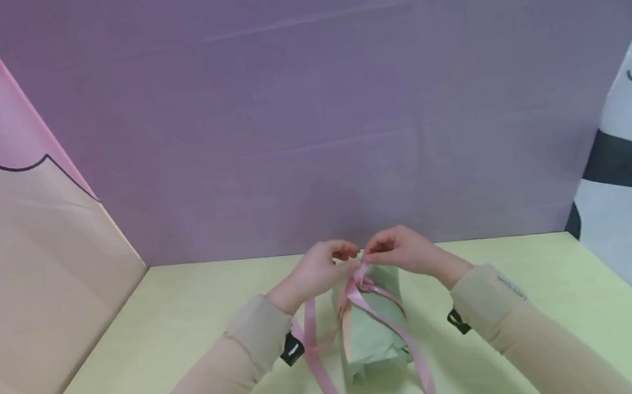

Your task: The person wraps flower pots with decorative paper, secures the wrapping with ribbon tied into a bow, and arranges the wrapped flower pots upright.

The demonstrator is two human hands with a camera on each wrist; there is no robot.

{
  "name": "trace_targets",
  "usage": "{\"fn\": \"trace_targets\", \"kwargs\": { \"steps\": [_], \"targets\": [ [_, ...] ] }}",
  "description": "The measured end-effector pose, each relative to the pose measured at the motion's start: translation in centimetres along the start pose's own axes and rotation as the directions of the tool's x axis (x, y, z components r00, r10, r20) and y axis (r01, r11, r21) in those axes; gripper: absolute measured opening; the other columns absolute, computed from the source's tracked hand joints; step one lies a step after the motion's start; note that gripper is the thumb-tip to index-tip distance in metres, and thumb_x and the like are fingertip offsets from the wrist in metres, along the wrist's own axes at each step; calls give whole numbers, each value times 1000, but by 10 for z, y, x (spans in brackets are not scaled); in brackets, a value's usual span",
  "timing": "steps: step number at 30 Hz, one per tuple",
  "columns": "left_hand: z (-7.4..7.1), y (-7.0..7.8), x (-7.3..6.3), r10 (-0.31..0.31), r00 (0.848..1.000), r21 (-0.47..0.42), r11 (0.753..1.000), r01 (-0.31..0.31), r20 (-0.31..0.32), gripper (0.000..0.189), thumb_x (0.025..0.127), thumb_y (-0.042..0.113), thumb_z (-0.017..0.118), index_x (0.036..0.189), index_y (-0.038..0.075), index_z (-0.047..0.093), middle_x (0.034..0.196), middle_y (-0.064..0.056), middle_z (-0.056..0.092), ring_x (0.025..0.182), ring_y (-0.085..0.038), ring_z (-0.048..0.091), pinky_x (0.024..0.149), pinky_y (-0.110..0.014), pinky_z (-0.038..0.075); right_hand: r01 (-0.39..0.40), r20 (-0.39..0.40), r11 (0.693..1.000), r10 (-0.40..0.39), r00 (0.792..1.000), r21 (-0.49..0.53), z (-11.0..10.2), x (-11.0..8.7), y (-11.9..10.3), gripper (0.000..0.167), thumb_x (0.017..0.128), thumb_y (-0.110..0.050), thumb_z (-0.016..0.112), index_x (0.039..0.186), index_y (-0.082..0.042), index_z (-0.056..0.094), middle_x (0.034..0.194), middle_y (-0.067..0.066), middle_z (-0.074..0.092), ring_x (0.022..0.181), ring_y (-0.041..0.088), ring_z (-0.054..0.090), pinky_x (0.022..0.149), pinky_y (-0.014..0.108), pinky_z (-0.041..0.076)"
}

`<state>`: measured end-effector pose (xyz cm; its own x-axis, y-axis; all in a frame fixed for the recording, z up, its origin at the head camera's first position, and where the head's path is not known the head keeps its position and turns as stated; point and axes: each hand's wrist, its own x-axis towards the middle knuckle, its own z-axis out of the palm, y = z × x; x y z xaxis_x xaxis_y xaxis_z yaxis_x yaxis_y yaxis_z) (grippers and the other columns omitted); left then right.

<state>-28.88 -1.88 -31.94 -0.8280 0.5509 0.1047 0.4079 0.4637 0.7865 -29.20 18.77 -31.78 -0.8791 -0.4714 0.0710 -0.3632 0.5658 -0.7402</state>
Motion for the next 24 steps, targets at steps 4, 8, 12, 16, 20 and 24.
{"fn": "trace_targets", "kwargs": {
  "steps": [4, 8, 12, 16, 20, 24],
  "targets": [
    [4, -5, 5, 9, 1000, -5, 1000, -9, 26, 19, 91, 15, 62, 106, 5, 70, 97, -4, 70, 86, -12, 59, 75, -25, 49, 12, 2, 999, -12, 1000, 34, 2, 2, -5, 18, 91, -19, 64, 96, -3, 71, 92, 7, 71, 87, 21, 64, 77, 28, 51],
    [7, -8, 7, 34, 999, -30, 999, -35, -14, 14, 90, 11, 63, 93, 2, 73, 79, -4, 68, 63, -7, 50, 56, -18, 41, 34, -8, 997, -34, 999, 63, 4, 3, -6, 18, 91, -16, 63, 97, 0, 69, 91, 8, 70, 87, 25, 63, 76, 27, 51],
    [8, -10, 6, 22, 998, -55, 998, -25, -60, 12, 88, 10, 65, 91, 2, 74, 81, -6, 71, 63, -5, 51, 56, -16, 43, 11, -39, 991, -6, 999, 130, 5, 0, -1, 22, 94, -17, 59, 101, 2, 66, 91, 14, 67, 83, 22, 60, 77, 35, 51],
    [9, -11, 5, 13, 997, -70, 997, -18, -70, 12, 88, 10, 66, 94, 3, 74, 87, -8, 72, 70, -6, 58, 63, -18, 49, -61, -28, 987, 66, 997, 152, 8, -8, 11, 26, 96, -21, 56, 105, 3, 62, 94, 14, 63, 85, 17, 56, 80, 38, 49],
    [10, -11, 2, 15, 995, -75, 997, -23, -102, 11, 86, 9, 67, 93, 3, 74, 87, -8, 72, 72, -7, 58, 64, -19, 49, -99, 79, 993, 94, 992, 64, 15, -14, 17, 37, 91, -28, 63, 116, -1, 58, 103, 9, 61, 96, 19, 54, 84, 36, 47],
    [11, -11, 1, 2, 989, -92, 996, -16, -151, 11, 86, 11, 69, 92, 4, 75, 86, -7, 72, 73, -8, 57, 61, -18, 47, -75, 152, 997, 71, 986, 22, 23, -15, 11, 61, 82, -32, 72, 129, 0, 50, 119, 12, 58, 112, 28, 52, 95, 47, 44]
  ]
}}
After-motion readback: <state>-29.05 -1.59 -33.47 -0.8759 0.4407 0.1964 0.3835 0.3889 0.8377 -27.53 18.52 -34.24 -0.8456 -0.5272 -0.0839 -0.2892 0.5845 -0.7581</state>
